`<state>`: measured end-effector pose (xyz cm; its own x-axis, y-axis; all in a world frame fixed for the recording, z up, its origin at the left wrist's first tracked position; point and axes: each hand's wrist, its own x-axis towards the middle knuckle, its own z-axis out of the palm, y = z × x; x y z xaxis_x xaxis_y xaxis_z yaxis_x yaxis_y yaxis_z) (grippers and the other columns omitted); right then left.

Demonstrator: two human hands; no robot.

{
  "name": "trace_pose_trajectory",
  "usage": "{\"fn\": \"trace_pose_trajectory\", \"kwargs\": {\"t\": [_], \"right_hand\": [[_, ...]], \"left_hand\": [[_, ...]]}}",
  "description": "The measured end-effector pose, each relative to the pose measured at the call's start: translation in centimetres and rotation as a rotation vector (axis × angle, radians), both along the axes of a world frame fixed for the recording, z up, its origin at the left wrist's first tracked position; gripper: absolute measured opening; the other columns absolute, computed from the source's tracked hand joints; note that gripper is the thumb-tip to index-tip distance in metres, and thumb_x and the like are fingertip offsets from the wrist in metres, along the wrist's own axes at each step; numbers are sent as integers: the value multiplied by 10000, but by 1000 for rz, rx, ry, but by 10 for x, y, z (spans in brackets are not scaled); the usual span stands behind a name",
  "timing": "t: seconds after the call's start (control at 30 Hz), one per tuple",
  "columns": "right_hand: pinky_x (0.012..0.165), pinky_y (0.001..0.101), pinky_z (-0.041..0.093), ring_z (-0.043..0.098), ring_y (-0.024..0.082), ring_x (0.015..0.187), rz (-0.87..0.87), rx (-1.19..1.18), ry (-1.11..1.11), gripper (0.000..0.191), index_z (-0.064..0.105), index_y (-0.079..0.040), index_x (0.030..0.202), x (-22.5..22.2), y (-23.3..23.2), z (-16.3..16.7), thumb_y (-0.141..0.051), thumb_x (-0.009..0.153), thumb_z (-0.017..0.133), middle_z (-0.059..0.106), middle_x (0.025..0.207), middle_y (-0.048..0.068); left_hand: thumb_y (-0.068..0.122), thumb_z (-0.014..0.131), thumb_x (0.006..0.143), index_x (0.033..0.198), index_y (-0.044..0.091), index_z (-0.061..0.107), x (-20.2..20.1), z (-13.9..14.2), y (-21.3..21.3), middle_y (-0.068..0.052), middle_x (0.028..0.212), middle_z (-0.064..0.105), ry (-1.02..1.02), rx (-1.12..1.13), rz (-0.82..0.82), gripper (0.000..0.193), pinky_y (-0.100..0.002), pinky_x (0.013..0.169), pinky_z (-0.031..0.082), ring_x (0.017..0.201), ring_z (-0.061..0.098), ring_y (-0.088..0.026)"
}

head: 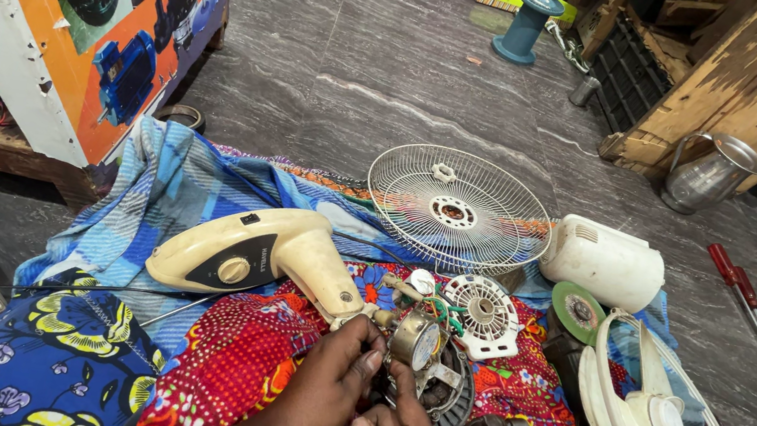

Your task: The person repairs a table fan on the floor, working on the fan motor and its wiring by hand. They reposition the fan housing, handle the motor and small parts, and use a screwdriver to work on the assembly, then lift and reposition the fan body.

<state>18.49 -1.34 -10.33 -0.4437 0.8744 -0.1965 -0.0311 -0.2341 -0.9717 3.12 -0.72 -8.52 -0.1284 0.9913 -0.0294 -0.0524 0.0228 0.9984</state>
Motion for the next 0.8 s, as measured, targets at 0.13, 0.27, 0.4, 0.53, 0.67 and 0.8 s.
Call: {"fn": "trace_pose_trajectory", "kwargs": {"t": [0.13,0.27,0.4,0.53,0.67,0.8], "right_hand": [[517,262,526,642,138,516,-11,83,-81,707,354,-72,1553,17,6,1,-72,890,599,734,731,120],[493,315,536,681,184,539,-223,227,-312,518,568,-23,1400,49,36,15,-143,900,635,777,744,147],[777,359,561,695,220,941,-255,300,-458,811,483,-44,1475,73,70,32,-164,755,835,712,1055,173],[1056,394,464,576,240,1305,96,165,-522,1130,402,-133,1568,82,98,47,-180,579,946,610,1409,120],[1183,364,341,452,236,1456,327,274,-571,1233,355,-88,1574,72,110,48,-141,510,975,500,1550,120],[1198,334,297,422,222,1472,414,298,-638,1294,337,-84,1586,67,120,55,-122,459,972,477,1567,111]], "left_hand": [[141,554,1023,967,59,564,0,-1,0,-57,766,588,68,40,33,100,-301,577,466,654,521,-96],[166,542,1034,955,52,565,-3,3,0,-46,743,562,10,10,9,140,-291,586,451,655,501,-96],[176,610,1013,968,35,561,-5,14,-7,-21,783,550,-134,22,-45,156,-282,620,419,717,466,-77],[50,804,814,975,56,519,-4,22,-10,6,837,533,-124,-16,-72,327,-267,683,503,774,519,-61],[5,829,766,951,62,519,-3,22,-9,-5,803,542,5,-8,-25,365,-258,650,503,731,523,-73],[-11,800,795,922,52,547,-5,18,-6,-23,777,576,113,-7,30,290,-263,628,491,701,547,-77]]}}
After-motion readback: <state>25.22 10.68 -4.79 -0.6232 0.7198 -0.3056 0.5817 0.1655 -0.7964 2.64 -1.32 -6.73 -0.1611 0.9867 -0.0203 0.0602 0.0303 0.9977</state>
